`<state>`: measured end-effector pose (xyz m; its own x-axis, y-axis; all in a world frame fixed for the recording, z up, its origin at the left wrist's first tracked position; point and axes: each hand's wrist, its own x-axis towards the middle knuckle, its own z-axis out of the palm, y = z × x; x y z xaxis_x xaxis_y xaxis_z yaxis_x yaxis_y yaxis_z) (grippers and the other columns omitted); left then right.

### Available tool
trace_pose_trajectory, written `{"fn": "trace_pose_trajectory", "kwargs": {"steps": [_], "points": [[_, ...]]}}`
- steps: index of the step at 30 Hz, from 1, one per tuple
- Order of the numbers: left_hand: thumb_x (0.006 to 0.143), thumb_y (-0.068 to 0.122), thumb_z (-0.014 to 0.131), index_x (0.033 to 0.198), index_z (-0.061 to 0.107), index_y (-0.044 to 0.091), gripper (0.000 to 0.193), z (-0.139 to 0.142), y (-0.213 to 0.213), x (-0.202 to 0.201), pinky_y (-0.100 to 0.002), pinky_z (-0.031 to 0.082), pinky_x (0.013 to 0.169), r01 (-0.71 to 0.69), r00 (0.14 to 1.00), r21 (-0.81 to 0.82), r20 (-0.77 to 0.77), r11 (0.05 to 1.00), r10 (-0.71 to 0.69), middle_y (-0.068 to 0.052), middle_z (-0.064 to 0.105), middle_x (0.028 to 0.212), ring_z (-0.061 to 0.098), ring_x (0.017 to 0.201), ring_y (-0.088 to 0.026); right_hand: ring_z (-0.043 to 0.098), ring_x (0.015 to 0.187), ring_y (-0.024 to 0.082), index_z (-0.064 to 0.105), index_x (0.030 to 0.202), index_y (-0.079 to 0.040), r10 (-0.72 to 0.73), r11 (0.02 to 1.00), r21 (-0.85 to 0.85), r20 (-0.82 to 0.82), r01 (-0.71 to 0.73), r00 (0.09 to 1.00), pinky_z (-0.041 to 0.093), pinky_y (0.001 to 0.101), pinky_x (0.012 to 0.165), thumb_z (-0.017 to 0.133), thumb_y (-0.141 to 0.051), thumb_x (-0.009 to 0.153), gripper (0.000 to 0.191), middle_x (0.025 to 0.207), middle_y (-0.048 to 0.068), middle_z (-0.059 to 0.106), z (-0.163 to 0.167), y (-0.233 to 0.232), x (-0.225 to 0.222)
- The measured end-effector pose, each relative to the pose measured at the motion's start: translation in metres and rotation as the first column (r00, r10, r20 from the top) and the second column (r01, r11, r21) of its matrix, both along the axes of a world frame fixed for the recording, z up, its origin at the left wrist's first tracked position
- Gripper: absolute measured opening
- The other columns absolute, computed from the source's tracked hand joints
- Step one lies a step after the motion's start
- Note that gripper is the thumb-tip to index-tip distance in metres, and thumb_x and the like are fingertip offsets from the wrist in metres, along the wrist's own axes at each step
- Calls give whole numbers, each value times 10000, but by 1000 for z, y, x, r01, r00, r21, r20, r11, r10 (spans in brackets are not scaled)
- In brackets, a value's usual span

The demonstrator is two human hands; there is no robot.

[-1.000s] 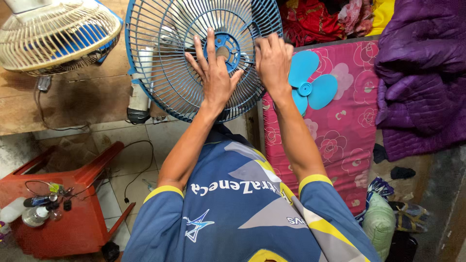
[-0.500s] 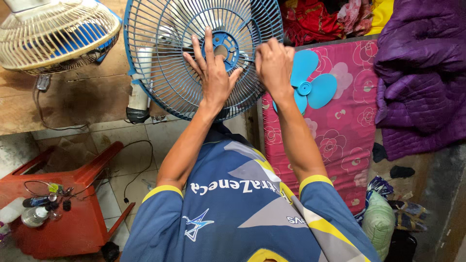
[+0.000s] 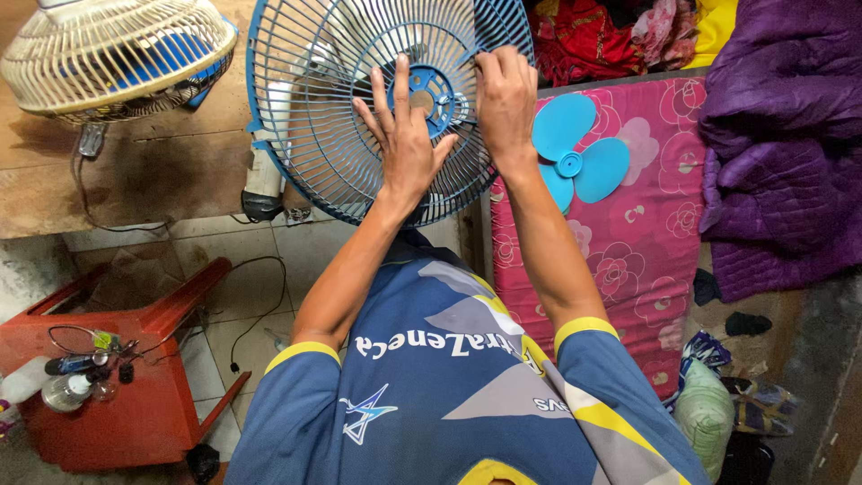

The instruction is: The person sits on the floor with a blue electric fan across their lap, unscrews and removes the front grille, then loosens the central blade cap by hand and detaches the blade assembly from the motor housing, setting the blades aside.

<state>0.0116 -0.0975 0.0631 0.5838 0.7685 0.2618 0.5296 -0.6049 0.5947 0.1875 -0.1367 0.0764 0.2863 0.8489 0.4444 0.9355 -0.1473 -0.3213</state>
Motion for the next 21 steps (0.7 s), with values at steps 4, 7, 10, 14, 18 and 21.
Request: {"fn": "trace_pose_trajectory", "kwargs": {"steps": [4, 7, 10, 14, 18, 21], "points": [[718, 339, 969, 976, 660, -24, 542, -2, 4, -1, -768, 30, 1208, -23, 1000, -10, 4, 1000, 23, -169, 141, 1696, 46, 1557, -482, 619, 937, 323, 687, 1093, -60, -105, 990, -96, 13, 105, 994, 459, 438, 802, 674, -78, 954, 140, 992, 120, 596, -7, -8, -7], [723, 321, 969, 959, 657, -6, 510, -3, 6, 0, -766, 33, 1217, -29, 1000, -4, 9, 1000, 29, -168, 139, 1702, 48, 1565, -475, 633, 908, 335, 712, 1014, -73, -125, 961, -245, 31, 129, 992, 452, 465, 771, 674, -105, 929, 98, 966, 130, 614, -9, -18, -7], [720, 327, 972, 943, 654, -4, 510, -5, 6, 0, -768, 38, 1211, -40, 999, -7, 7, 999, 40, -163, 142, 1698, 46, 1562, -477, 643, 913, 349, 722, 946, -83, -102, 917, -394, -87, 60, 991, 458, 482, 773, 679, -128, 917, 69, 967, 139, 635, -4, -32, -3], [724, 344, 970, 997, 659, -20, 552, -8, 4, 2, -766, 36, 1209, -35, 999, 26, 1, 999, 35, -163, 129, 1706, 37, 1566, -473, 644, 931, 365, 713, 990, -74, -58, 955, -297, -233, -14, 971, 474, 487, 779, 690, -132, 956, 71, 1014, 133, 661, 4, -32, 10], [726, 356, 971, 979, 660, -23, 552, -11, -1, 3, -774, 30, 1192, -14, 1000, 3, 13, 1000, 14, -181, 127, 1694, 33, 1551, -488, 660, 901, 366, 706, 1032, -52, -9, 999, -55, -169, 0, 986, 482, 503, 739, 691, -107, 928, 118, 1001, 129, 675, 1, -20, 11], [726, 360, 966, 949, 655, -17, 537, -13, -1, 2, -772, 37, 1210, -2, 1000, 2, 1, 1000, 2, -176, 129, 1697, 38, 1555, -488, 655, 885, 372, 702, 990, -66, -43, 992, -124, -112, 29, 993, 484, 512, 734, 688, -110, 919, 85, 970, 141, 659, -4, -27, 3]]}}
